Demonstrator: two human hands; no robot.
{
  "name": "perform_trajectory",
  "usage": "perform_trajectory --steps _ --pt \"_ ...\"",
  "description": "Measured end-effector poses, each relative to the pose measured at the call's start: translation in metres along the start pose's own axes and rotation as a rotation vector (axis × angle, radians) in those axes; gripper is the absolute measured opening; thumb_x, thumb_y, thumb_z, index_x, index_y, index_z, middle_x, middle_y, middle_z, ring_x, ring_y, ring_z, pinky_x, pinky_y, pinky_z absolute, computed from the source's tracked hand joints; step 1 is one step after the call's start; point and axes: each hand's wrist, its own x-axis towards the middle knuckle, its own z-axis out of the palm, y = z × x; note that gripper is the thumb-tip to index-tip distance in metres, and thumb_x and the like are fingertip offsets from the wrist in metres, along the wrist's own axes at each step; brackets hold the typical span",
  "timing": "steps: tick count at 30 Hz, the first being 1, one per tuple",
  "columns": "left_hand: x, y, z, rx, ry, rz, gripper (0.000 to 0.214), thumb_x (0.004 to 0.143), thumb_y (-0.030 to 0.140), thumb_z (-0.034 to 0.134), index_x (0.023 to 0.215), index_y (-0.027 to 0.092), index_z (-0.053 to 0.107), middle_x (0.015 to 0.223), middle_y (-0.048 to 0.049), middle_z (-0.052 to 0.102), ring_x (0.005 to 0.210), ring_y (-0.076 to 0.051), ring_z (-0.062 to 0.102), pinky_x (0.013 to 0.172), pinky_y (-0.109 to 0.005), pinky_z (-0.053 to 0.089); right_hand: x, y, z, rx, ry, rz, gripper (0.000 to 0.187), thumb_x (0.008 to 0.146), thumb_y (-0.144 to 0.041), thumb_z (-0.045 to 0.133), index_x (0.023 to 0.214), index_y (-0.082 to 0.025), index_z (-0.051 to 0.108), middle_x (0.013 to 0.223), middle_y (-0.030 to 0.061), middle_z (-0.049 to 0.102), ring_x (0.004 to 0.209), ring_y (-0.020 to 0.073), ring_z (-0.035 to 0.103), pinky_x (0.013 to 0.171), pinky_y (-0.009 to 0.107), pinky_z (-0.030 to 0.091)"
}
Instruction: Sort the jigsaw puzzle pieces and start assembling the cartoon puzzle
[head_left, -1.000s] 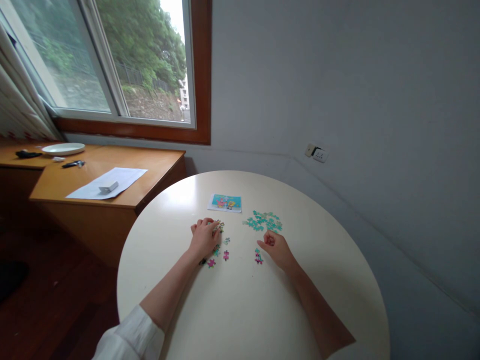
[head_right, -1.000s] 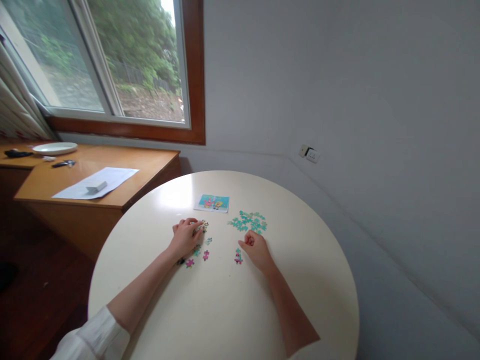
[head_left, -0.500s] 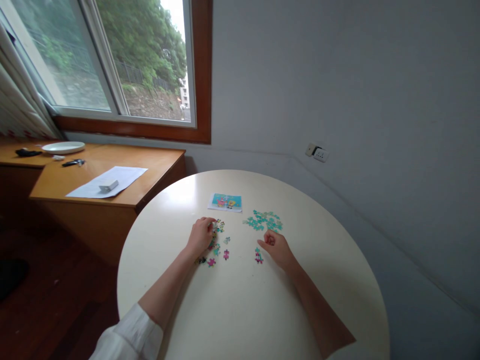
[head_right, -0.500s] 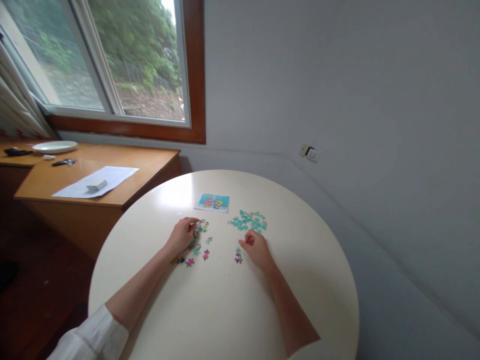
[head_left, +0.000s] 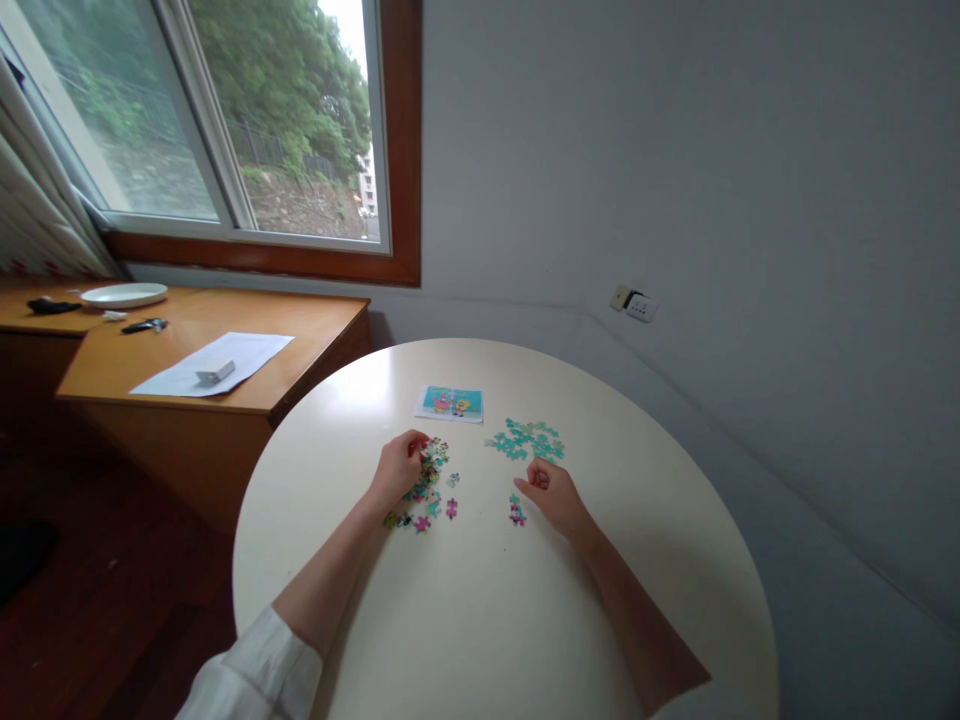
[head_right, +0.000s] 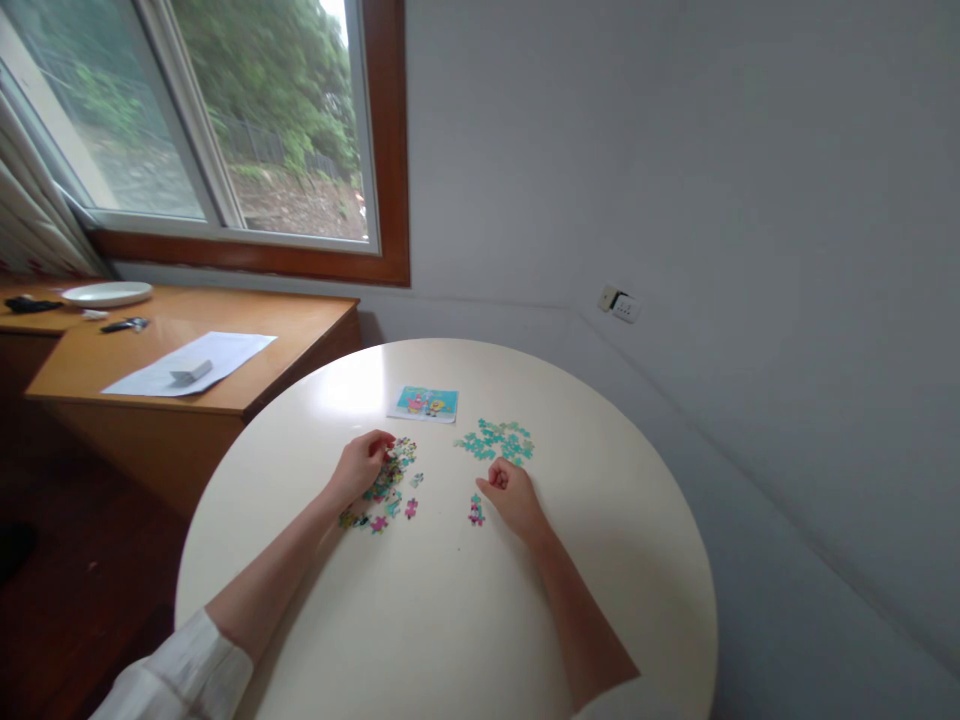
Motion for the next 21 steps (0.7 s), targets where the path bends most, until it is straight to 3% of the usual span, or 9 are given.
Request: perform_trajectory --steps 8,14,21 --pt "-0.0061 0.0055 0.0018 0.093 -0.125 0.084 0.014 0.069 0.026 0.057 0.075 0.016 0.064 0.078 -0.0037 0.062 0.067 -0.015 0.057 0.066 -0.026 0.045 0.0000 -0.0006 0.0015 0.003 0.004 0.002 0.024 0.057 -0.033 0.057 0.052 -0.022 0.036 0.045 -0.0085 0.031 0.044 0.0075 0.028 0.044 0.022 0.021" --pt "-0.0089 0.0052 0.0001 0.199 -0.251 0.184 0.014 0.062 0.023 0.065 0.074 0.018 0.067 0.087 -0.0050 0.058 0.075 -0.016 0.056 0.071 -0.026 0.045 0.0002 0.0013 0.0016 0.002 0.006 -0.007 0.024 0.058 -0.033 0.057 0.053 -0.022 0.037 0.046 -0.0082 0.032 0.045 0.0080 0.029 0.044 0.022 0.022" --pt "-0.0079 0.0054 -0.0015 0.231 -0.285 0.205 0.009 0.065 0.016 0.064 0.073 0.017 0.067 0.091 -0.0062 0.059 0.081 -0.017 0.056 0.077 -0.028 0.044 0.0006 0.0031 0.0015 0.003 0.005 -0.010 0.025 0.059 -0.034 0.058 0.054 -0.022 0.037 0.047 -0.0081 0.032 0.045 0.0081 0.030 0.045 0.022 0.023"
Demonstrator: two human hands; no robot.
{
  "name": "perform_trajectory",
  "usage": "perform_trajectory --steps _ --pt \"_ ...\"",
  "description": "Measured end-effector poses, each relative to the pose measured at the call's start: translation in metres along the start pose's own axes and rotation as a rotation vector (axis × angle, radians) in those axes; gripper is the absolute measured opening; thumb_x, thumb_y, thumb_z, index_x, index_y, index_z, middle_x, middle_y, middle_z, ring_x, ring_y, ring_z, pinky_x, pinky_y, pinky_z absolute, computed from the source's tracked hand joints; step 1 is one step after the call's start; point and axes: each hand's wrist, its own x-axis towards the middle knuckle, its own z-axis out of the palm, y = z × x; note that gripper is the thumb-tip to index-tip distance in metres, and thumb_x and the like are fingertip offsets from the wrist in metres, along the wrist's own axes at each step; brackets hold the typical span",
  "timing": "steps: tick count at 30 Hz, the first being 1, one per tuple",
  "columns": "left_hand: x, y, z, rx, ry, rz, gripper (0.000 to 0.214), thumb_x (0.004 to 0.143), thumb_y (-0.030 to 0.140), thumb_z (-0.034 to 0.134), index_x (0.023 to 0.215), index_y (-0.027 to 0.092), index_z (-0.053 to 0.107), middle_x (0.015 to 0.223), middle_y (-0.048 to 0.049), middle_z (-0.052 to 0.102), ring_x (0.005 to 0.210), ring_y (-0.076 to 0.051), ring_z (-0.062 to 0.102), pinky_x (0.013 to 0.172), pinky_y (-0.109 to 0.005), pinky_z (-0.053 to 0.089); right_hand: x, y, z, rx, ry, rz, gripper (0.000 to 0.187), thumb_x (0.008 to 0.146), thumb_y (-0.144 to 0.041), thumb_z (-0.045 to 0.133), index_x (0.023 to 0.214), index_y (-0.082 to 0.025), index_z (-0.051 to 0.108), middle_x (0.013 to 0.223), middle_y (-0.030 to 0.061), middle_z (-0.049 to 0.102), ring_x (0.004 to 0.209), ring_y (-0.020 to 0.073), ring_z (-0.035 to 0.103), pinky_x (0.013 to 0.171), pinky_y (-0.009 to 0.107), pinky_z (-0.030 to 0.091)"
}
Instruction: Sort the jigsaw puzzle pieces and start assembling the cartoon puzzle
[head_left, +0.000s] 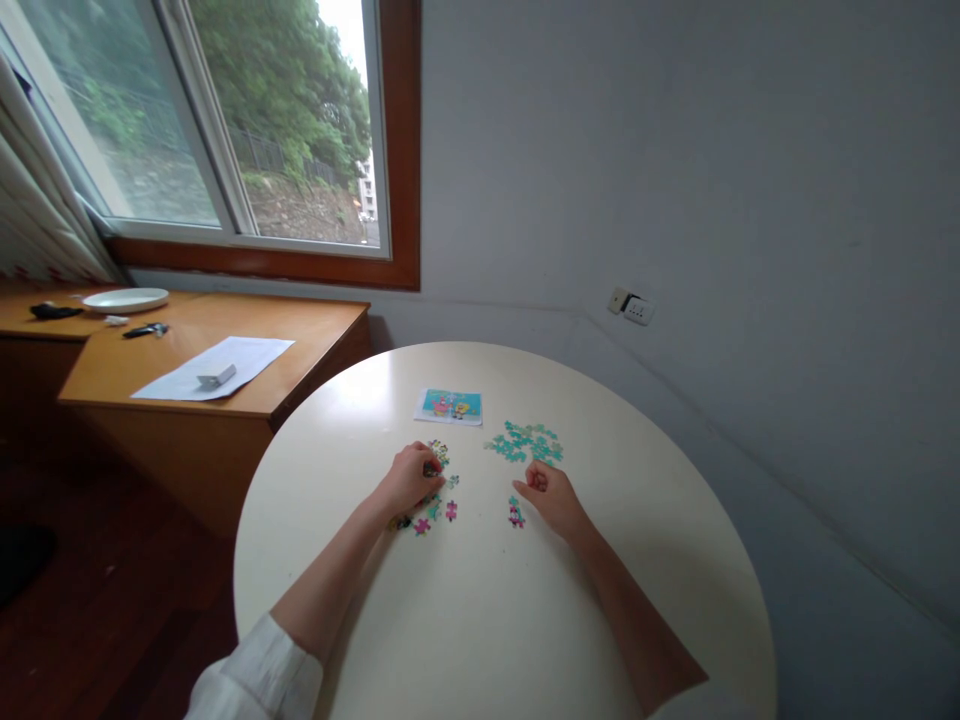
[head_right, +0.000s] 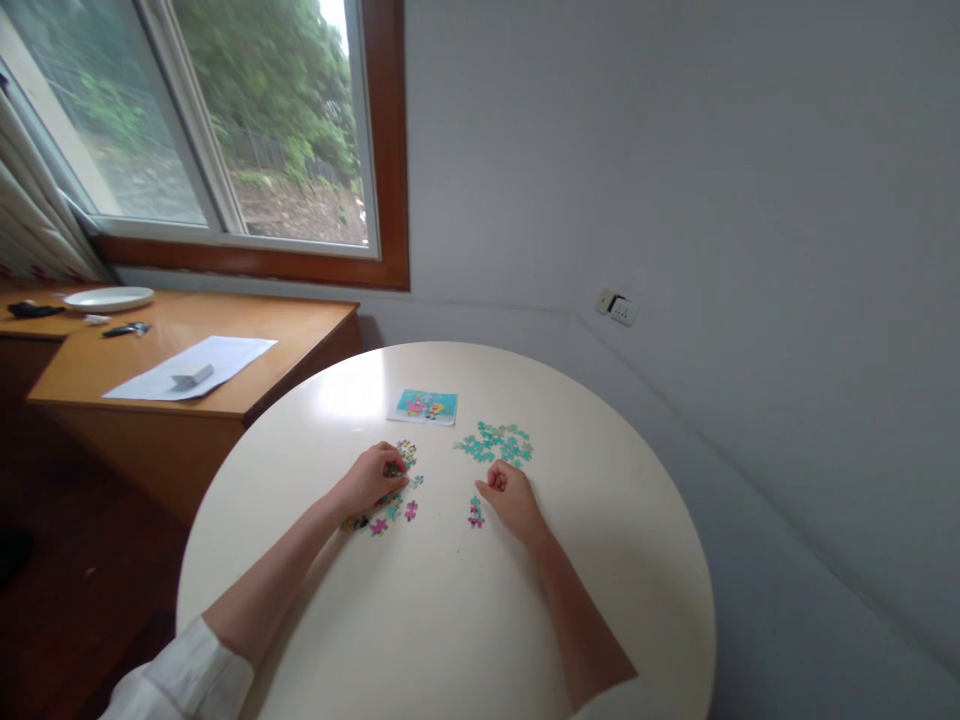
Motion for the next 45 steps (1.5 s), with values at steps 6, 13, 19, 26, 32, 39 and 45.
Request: perform_trajectory --steps 6,13,19,26,32,39,45 --pt "0.000 0.004 -0.001 0.086 -0.024 -0.018 0.009 0.067 0.018 0.063 0.075 0.018 0.067 0.094 -0.0067 0.060 0.088 -0.019 0.056 0.082 -0.030 0.042 0.000 0.001 0.000 -0.009 0.003 -0.001 0.025 0.059 -0.034 0.058 0.054 -0.022 0.037 0.047 -0.0082 0.033 0.045 0.0081 0.030 0.045 0.022 0.023" --pt "-0.003 0.015 -0.004 0.147 -0.053 -0.062 0.012 0.069 0.017 0.060 0.079 0.019 0.065 0.100 -0.0066 0.061 0.097 -0.023 0.054 0.088 -0.038 0.036 0.000 -0.002 0.000 -0.001 0.004 -0.004 0.026 0.058 -0.033 0.059 0.053 -0.022 0.036 0.046 -0.0081 0.033 0.044 0.0081 0.030 0.044 0.022 0.023" --pt "-0.004 0.021 -0.004 0.151 -0.040 -0.077 0.011 0.070 0.017 0.058 0.079 0.019 0.064 0.092 -0.0052 0.064 0.098 -0.023 0.054 0.088 -0.038 0.034 0.000 -0.004 -0.001 -0.003 -0.008 0.001 0.025 0.059 -0.033 0.059 0.053 -0.021 0.037 0.046 -0.0082 0.033 0.045 0.0081 0.030 0.044 0.021 0.024" --pt "-0.004 0.019 0.000 0.053 0.026 -0.068 0.011 0.070 0.012 0.053 0.067 0.018 0.061 0.075 -0.0018 0.065 0.084 -0.021 0.058 0.088 -0.040 0.033 -0.001 -0.006 -0.001 -0.007 0.007 -0.011 0.026 0.059 -0.033 0.059 0.052 -0.021 0.036 0.046 -0.0081 0.033 0.045 0.0079 0.030 0.044 0.021 0.024" --pt "0.001 0.008 0.003 -0.345 0.233 -0.014 0.005 0.068 0.019 0.055 0.064 0.017 0.054 0.065 0.0008 0.060 0.067 -0.013 0.056 0.070 -0.027 0.043 -0.001 -0.004 0.000 0.002 0.002 -0.005 0.029 0.059 -0.035 0.061 0.052 -0.021 0.036 0.045 -0.0081 0.032 0.044 0.0079 0.030 0.043 0.021 0.024" --pt "0.006 0.008 0.002 -0.775 0.225 -0.099 0.025 0.059 0.035 0.068 0.063 0.016 0.052 0.048 0.0051 0.051 0.047 -0.009 0.049 0.048 -0.021 0.038 0.000 -0.002 0.000 0.000 0.008 0.000 0.027 0.059 -0.035 0.059 0.053 -0.021 0.037 0.046 -0.0083 0.032 0.044 0.0079 0.031 0.044 0.021 0.024" --pt "0.002 0.015 0.000 -1.012 0.213 -0.219 0.038 0.050 0.039 0.077 0.066 0.015 0.051 0.049 0.0045 0.056 0.050 -0.012 0.058 0.055 -0.026 0.050 0.000 -0.002 0.000 -0.002 0.008 0.004 0.027 0.058 -0.036 0.058 0.053 -0.022 0.036 0.046 -0.0080 0.033 0.044 0.0079 0.030 0.044 0.022 0.024"
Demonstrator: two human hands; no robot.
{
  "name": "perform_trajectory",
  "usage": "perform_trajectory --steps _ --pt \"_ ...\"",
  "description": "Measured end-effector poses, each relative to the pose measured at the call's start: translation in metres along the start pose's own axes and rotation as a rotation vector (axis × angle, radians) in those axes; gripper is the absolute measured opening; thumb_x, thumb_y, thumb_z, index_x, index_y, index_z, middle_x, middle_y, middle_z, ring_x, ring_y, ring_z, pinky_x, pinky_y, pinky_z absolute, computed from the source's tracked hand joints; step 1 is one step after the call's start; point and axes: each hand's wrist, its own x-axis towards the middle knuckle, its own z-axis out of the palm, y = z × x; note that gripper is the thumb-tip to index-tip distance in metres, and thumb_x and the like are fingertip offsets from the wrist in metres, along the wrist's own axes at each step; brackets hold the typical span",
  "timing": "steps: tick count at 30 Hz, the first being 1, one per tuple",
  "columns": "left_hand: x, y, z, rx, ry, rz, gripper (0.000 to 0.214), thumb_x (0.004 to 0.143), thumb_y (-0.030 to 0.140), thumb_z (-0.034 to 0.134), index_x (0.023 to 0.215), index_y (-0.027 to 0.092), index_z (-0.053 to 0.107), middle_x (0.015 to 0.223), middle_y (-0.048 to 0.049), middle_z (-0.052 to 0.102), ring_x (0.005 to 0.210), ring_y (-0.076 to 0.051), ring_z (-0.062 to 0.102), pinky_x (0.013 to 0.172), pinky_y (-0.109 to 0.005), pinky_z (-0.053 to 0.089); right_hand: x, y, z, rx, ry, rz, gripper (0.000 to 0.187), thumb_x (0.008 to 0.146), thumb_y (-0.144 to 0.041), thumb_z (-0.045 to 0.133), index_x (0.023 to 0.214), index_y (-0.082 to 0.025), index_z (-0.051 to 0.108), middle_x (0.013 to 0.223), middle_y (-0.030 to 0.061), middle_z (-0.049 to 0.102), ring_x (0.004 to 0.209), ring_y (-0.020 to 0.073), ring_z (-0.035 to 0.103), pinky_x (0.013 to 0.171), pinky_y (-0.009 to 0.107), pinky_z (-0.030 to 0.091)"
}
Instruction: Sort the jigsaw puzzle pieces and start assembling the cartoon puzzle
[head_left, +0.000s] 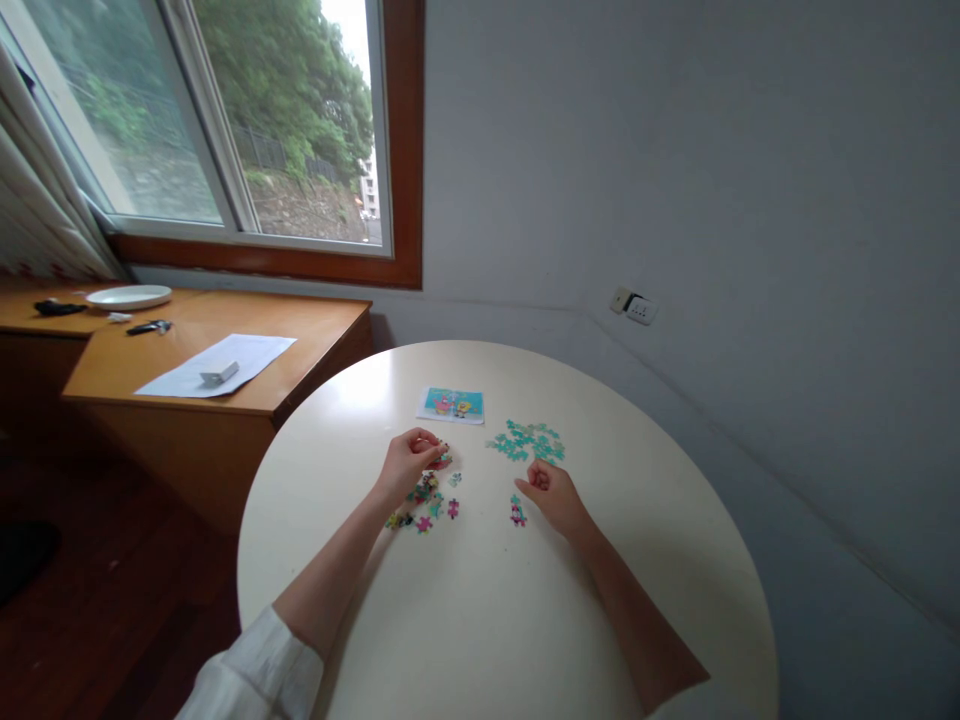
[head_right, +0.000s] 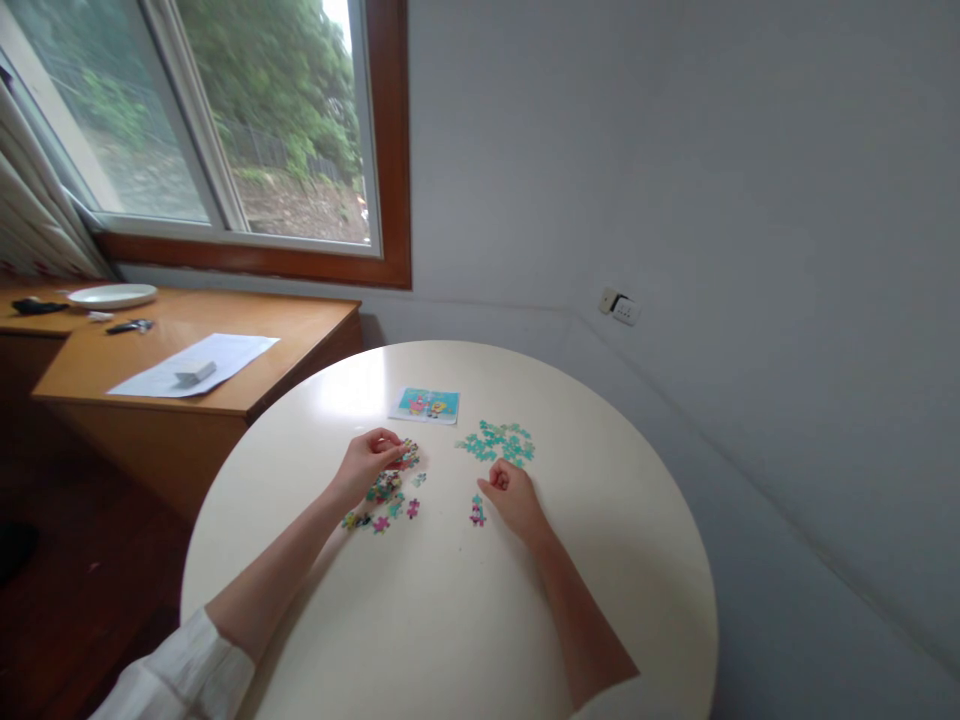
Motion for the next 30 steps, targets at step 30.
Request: perform_trajectory --steps 30 --pt "0.005 -0.010 -0.002 -0.062 -0.029 -0.090 0.041 0.050 0.030 0.079 0.081 0.012 0.060 0.075 -0.0073 0.070 0.077 -0.020 0.067 0.072 -0.032 0.053 0.000 0.002 0.000 -0.016 0.007 -0.028 0.029 0.060 -0.037 0.060 0.053 -0.021 0.036 0.046 -0.0081 0.033 0.044 0.0078 0.031 0.043 0.021 0.025"
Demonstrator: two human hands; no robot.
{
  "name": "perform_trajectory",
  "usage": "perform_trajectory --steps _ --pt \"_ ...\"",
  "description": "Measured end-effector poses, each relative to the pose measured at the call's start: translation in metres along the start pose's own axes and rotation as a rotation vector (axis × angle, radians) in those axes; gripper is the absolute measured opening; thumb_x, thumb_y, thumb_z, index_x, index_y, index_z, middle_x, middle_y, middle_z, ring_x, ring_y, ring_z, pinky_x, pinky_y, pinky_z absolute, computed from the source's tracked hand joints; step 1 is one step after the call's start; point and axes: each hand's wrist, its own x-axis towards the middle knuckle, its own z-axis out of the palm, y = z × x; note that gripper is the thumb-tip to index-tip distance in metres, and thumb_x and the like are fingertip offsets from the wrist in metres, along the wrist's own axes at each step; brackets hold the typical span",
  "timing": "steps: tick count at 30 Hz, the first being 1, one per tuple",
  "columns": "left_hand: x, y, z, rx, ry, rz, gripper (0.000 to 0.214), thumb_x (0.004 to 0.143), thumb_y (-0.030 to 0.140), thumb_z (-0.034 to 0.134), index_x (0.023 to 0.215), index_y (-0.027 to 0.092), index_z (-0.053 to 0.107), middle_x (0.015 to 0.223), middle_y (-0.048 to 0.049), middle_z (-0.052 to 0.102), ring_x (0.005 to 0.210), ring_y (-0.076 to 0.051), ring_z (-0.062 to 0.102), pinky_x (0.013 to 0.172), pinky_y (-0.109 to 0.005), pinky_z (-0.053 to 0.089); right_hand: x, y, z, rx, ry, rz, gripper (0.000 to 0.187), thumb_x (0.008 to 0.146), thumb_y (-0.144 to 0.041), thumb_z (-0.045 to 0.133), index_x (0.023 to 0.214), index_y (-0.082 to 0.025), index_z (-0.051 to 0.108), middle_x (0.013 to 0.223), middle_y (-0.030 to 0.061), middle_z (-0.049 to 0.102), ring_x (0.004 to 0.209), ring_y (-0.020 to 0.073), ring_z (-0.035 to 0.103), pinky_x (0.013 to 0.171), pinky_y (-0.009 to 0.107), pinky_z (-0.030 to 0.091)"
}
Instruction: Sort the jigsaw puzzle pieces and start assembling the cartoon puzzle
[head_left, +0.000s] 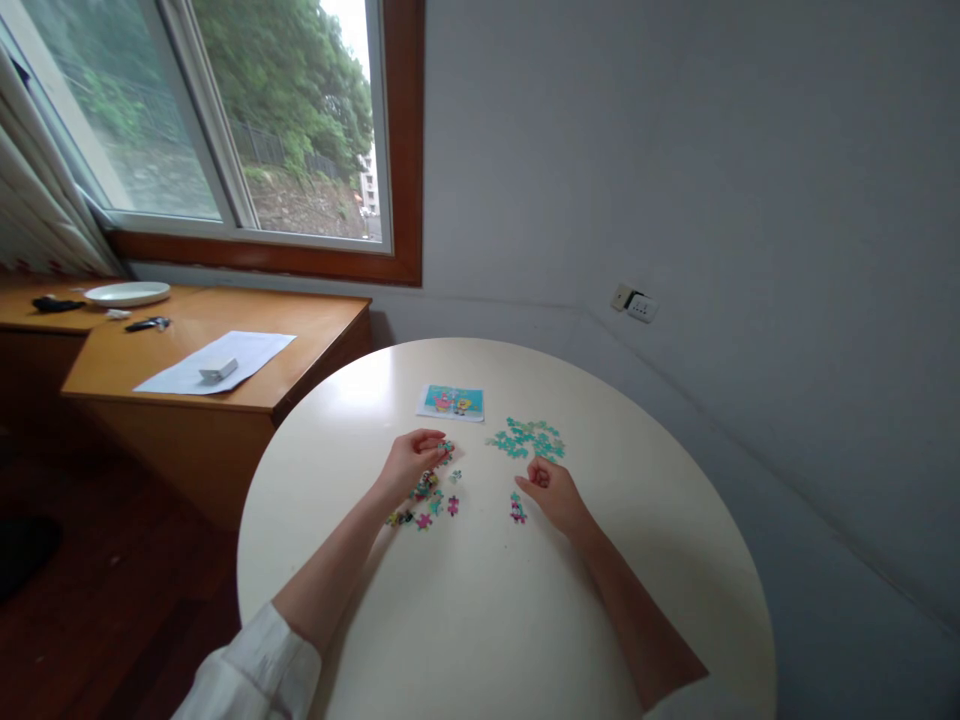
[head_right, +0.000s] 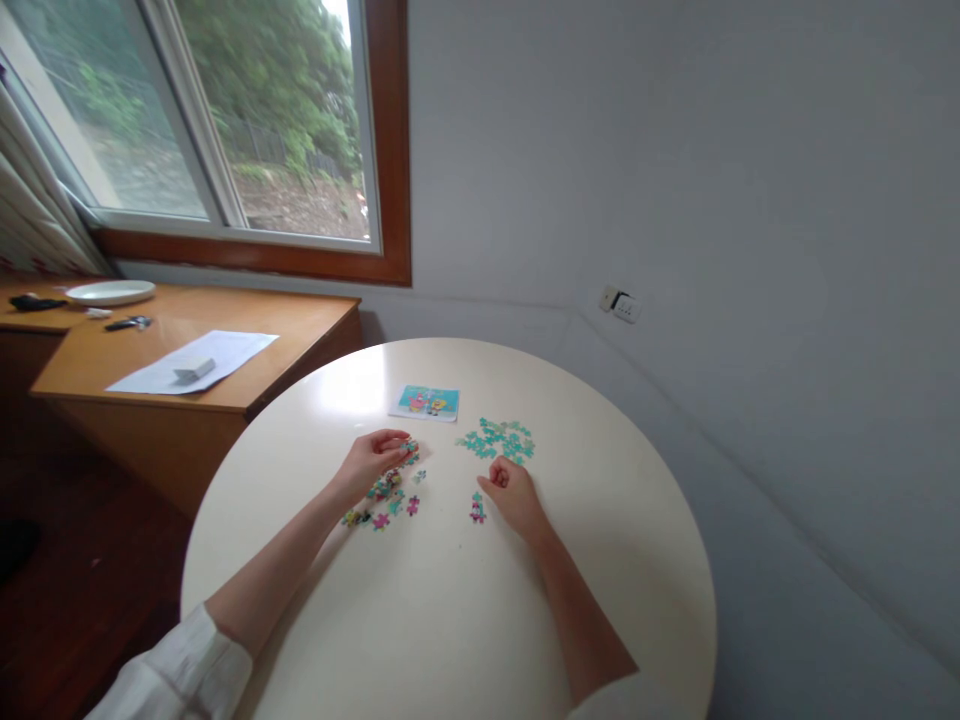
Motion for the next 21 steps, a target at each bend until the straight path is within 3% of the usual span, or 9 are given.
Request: perform_trajectory --steps 4,8,11,15,21 --pt "0.000 0.004 -0.001 -0.092 0.062 0.006 0.033 0.056 0.028 0.076 0.079 0.011 0.061 0.068 -0.0057 0.069 0.073 -0.019 0.067 0.076 -0.034 0.054 0.000 -0.002 -0.001 0.000 -0.004 0.015 0.028 0.059 -0.036 0.059 0.053 -0.022 0.037 0.046 -0.0078 0.033 0.044 0.0081 0.031 0.044 0.021 0.025" --pt "0.003 0.010 -0.009 -0.017 0.168 0.082 0.030 0.063 0.030 0.069 0.083 0.009 0.063 0.059 -0.0017 0.065 0.057 -0.014 0.063 0.066 -0.032 0.054 0.000 -0.003 -0.001 0.000 -0.003 0.018 0.026 0.059 -0.035 0.059 0.053 -0.022 0.037 0.047 -0.0074 0.035 0.045 0.0083 0.032 0.045 0.022 0.025" --pt "0.005 0.012 -0.018 0.152 0.260 0.168 0.027 0.066 0.031 0.064 0.083 0.010 0.066 0.059 -0.0006 0.063 0.051 -0.011 0.057 0.057 -0.027 0.049 0.000 -0.002 -0.001 0.000 -0.009 0.022 0.026 0.059 -0.035 0.059 0.053 -0.022 0.037 0.048 -0.0073 0.035 0.045 0.0084 0.032 0.045 0.022 0.025" --pt "0.006 0.011 -0.030 0.401 0.319 0.237 0.024 0.065 0.031 0.063 0.080 0.013 0.066 0.064 -0.0024 0.065 0.060 -0.013 0.058 0.055 -0.024 0.042 0.000 0.000 -0.001 0.000 -0.006 0.022 0.025 0.059 -0.034 0.058 0.054 -0.022 0.037 0.048 -0.0072 0.035 0.046 0.0084 0.032 0.045 0.022 0.025" --pt "0.007 0.009 -0.040 0.744 0.295 0.177 0.015 0.069 0.030 0.058 0.070 0.016 0.065 0.069 -0.0056 0.067 0.066 -0.018 0.060 0.060 -0.026 0.041 -0.001 0.002 -0.001 0.007 -0.007 0.023 0.025 0.060 -0.034 0.058 0.054 -0.021 0.037 0.047 -0.0076 0.035 0.045 0.0081 0.033 0.045 0.021 0.026"
